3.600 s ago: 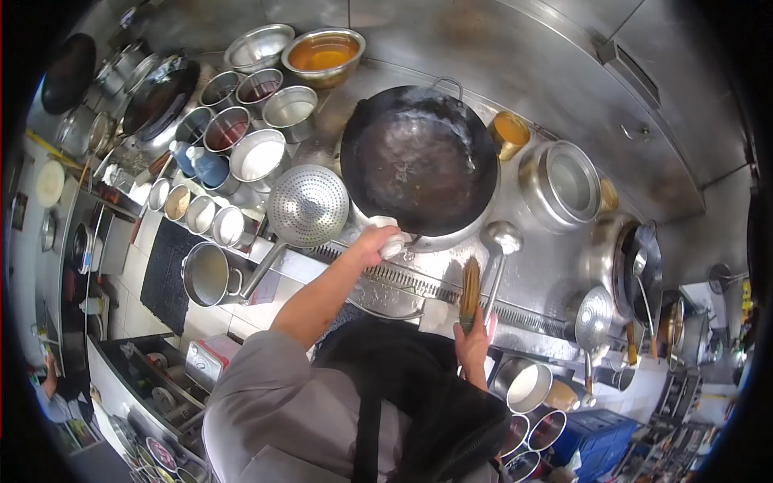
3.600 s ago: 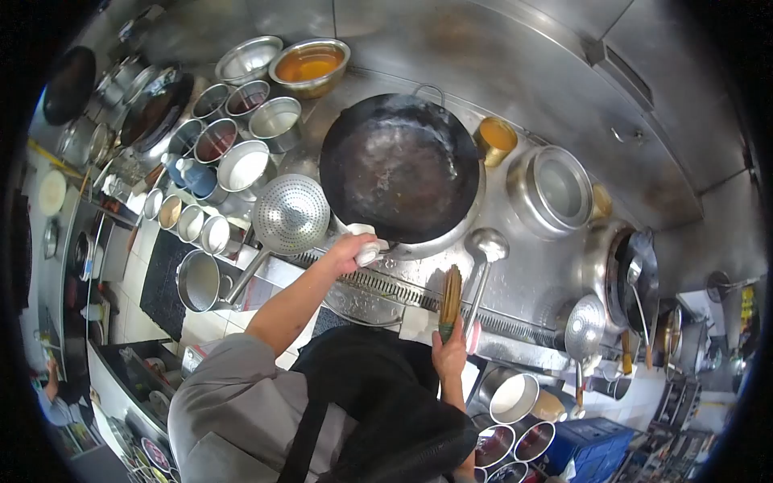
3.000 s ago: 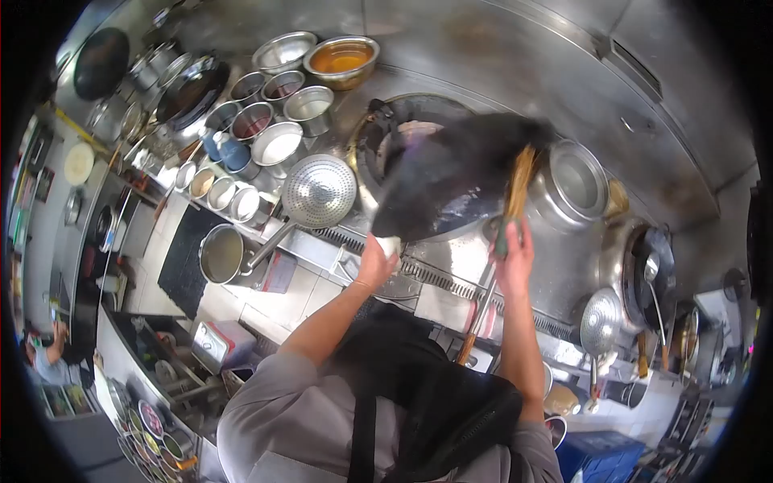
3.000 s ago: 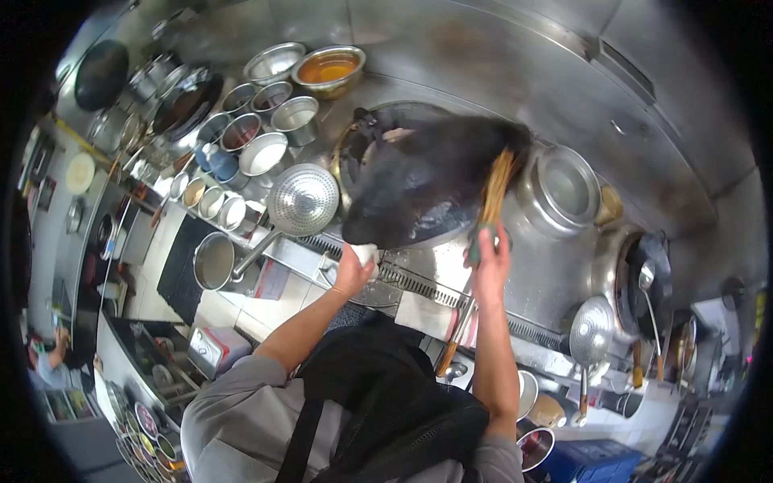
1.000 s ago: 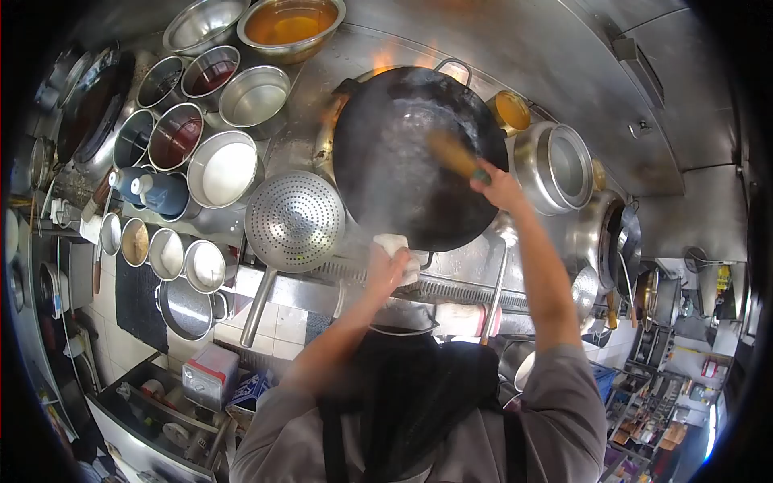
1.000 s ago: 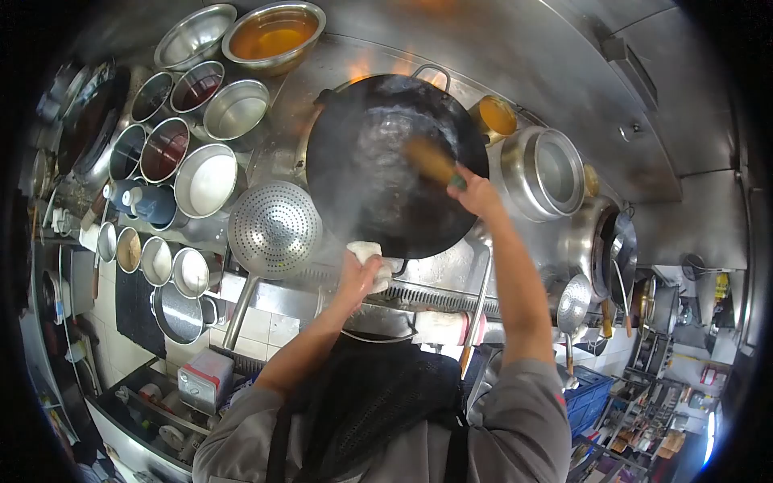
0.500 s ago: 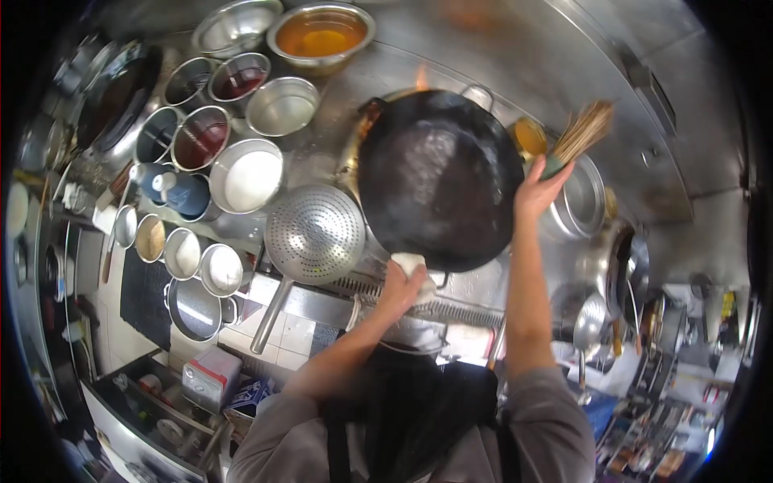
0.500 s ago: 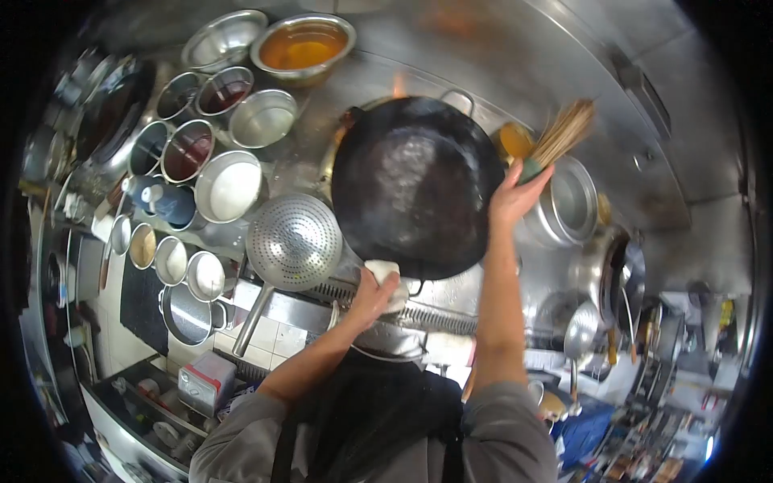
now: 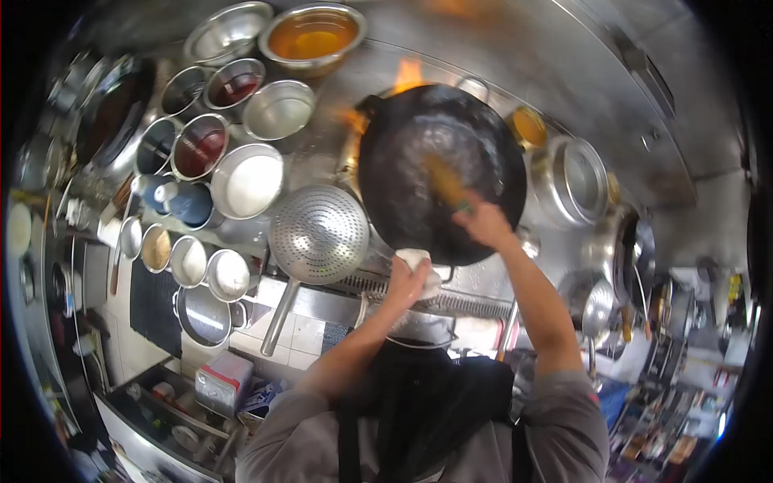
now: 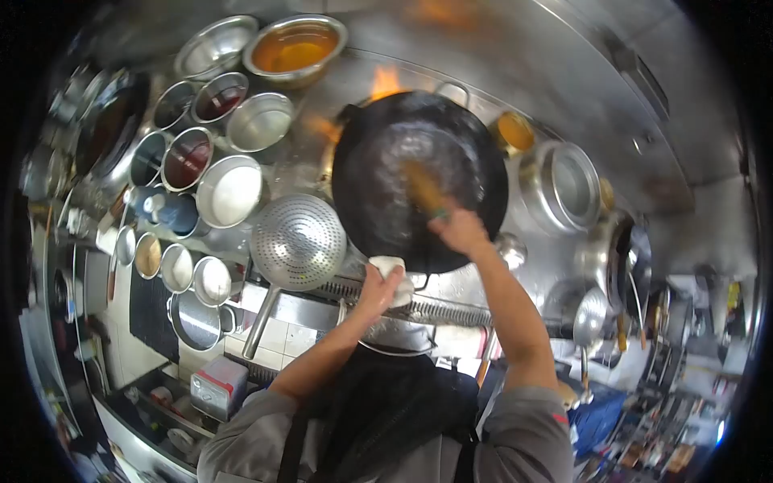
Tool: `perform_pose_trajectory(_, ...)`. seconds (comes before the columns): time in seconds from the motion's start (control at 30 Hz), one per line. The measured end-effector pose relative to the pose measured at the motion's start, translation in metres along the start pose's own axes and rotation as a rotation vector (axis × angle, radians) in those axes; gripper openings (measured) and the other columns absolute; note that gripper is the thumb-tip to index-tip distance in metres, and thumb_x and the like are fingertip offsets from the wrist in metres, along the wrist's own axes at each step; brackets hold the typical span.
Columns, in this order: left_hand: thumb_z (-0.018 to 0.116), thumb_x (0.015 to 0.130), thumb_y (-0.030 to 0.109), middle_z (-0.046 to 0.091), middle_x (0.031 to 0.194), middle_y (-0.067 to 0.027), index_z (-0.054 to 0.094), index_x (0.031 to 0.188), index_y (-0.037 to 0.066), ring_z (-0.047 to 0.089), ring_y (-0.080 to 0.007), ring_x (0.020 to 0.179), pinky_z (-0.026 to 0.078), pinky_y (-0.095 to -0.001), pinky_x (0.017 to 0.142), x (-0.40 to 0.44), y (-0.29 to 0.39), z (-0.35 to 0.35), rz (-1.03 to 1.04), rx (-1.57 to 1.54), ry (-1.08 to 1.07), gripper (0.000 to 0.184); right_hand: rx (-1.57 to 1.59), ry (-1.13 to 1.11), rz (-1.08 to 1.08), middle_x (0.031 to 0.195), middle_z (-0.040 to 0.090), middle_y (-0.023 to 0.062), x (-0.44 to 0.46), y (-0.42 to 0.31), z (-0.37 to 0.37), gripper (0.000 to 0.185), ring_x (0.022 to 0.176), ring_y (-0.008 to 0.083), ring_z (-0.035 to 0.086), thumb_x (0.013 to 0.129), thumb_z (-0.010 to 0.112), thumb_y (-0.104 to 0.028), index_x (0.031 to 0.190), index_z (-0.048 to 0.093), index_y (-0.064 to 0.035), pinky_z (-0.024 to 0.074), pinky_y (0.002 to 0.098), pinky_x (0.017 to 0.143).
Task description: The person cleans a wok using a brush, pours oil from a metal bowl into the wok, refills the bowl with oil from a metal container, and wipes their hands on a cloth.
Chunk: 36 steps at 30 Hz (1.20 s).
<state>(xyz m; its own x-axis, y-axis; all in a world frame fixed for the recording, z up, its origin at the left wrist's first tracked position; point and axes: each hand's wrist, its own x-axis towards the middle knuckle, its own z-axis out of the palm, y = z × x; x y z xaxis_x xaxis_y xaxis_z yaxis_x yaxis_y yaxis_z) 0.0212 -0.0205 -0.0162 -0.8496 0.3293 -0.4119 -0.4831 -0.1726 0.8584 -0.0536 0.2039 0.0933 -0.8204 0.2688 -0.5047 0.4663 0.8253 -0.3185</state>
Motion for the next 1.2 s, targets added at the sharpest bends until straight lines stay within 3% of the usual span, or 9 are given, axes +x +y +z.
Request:
perform_pose_trajectory(0.17,0.064,0.099,0.025,0.055,0.119,-0.0117,0.041,0.127,0.000,0.060,-0.0165,0.102,0.056,-0.0320,0.079,-0.019,0.024,0.001,-0.044,-0.049,-0.029,0.044,-0.008,-0.639,0.006,0.126,0.065,0.0037,-0.023,0.064,-0.092,0.074,0.096,0.0180,0.066,0.084,0.077,-0.046,0.149,0.048,-0.0268,0.0592,0.0315,0.071)
perform_pose_trajectory(0.43,0.066,0.094,0.015,0.056,0.116,-0.0111,0.043,0.127,-0.001,0.060,-0.0165,0.098,0.055,-0.0325,0.079,-0.011,0.007,-0.002,-0.063,0.033,-0.011,0.043,0.032,1.775,-0.339,0.129,0.061,0.0272,0.045,0.015,-0.125,0.073,0.118,0.0415,0.061,0.093,0.068,-0.030,0.151,0.036,0.0012,0.0468,0.0465,0.101)
perform_pose_trajectory(0.5,0.066,0.094,0.015,0.056,0.115,-0.0106,0.043,0.127,-0.001,0.060,-0.0160,0.097,0.055,-0.0320,0.078,-0.011,0.009,-0.001,-0.077,0.000,-0.019,0.042,0.506,1.263,-0.241,0.136,0.056,0.0272,0.061,-0.035,-0.056,0.073,0.125,0.0414,0.056,0.094,0.066,-0.022,0.154,0.029,-0.0008,0.0445,0.0487,0.104)
perform_pose_trajectory(0.57,0.067,0.093,0.017,0.057,0.112,-0.0094,0.045,0.125,0.000,0.059,-0.0148,0.097,0.054,-0.0320,0.077,-0.009,0.006,-0.004,-0.032,0.003,-0.091,0.042,0.503,0.142,-0.035,0.107,0.067,0.0257,0.073,-0.059,0.003,0.089,0.066,0.0319,0.068,0.087,0.073,-0.025,0.158,0.021,-0.0113,0.0569,0.0430,0.057)
perform_pose_trajectory(0.73,0.067,0.094,0.020,0.057,0.113,-0.0107,0.042,0.126,-0.002,0.059,-0.0160,0.099,0.052,-0.0319,0.085,-0.012,0.000,-0.003,-0.008,0.058,-0.038,0.047,0.343,-0.438,-0.133,0.119,0.066,0.0092,-0.006,-0.037,-0.035,0.084,0.071,0.0163,0.065,0.082,0.080,-0.034,0.155,0.039,-0.0231,0.0565,0.0277,0.057)
perform_pose_trajectory(0.9,0.067,0.094,0.019,0.058,0.115,-0.0110,0.043,0.128,-0.002,0.059,-0.0172,0.103,0.051,-0.0333,0.089,-0.014,0.017,0.002,-0.070,0.013,-0.031,0.046,-0.199,0.378,0.029,0.107,0.071,0.0241,0.022,0.031,-0.014,0.063,0.091,0.0429,0.070,0.089,0.068,-0.036,0.144,0.047,-0.0138,0.0577,0.0491,0.080)
perform_pose_trajectory(1.03,0.067,0.095,0.019,0.059,0.115,-0.0097,0.046,0.128,0.000,0.061,-0.0173,0.102,0.052,-0.0339,0.089,-0.016,0.025,-0.001,-0.042,-0.055,-0.077,0.044,0.187,-0.679,-0.275,0.127,0.065,0.0166,-0.048,0.007,-0.017,0.083,0.100,0.0230,0.068,0.085,0.075,-0.047,0.154,0.040,-0.0173,0.0598,0.0371,0.073)
perform_pose_trajectory(1.1,0.068,0.095,0.019,0.059,0.116,-0.0098,0.046,0.128,0.000,0.060,-0.0171,0.103,0.052,-0.0337,0.089,-0.025,0.036,0.001,-0.132,-0.150,-0.087,0.044,0.026,-0.812,0.158,0.141,0.055,0.0126,-0.047,0.046,-0.104,0.073,0.100,0.0234,0.066,0.087,0.072,-0.039,0.153,0.042,-0.0263,0.0619,0.0347,0.070)
perform_pose_trajectory(1.2,0.067,0.095,0.019,0.058,0.117,-0.0100,0.046,0.128,0.000,0.059,-0.0173,0.104,0.052,-0.0333,0.089,-0.025,0.038,0.002,-0.118,-0.127,-0.070,0.043,-0.548,0.349,-0.030,0.116,0.070,0.0196,-0.040,0.112,-0.179,0.063,0.108,0.0348,0.068,0.091,0.070,-0.038,0.148,0.048,-0.0213,0.0559,0.0464,0.087)
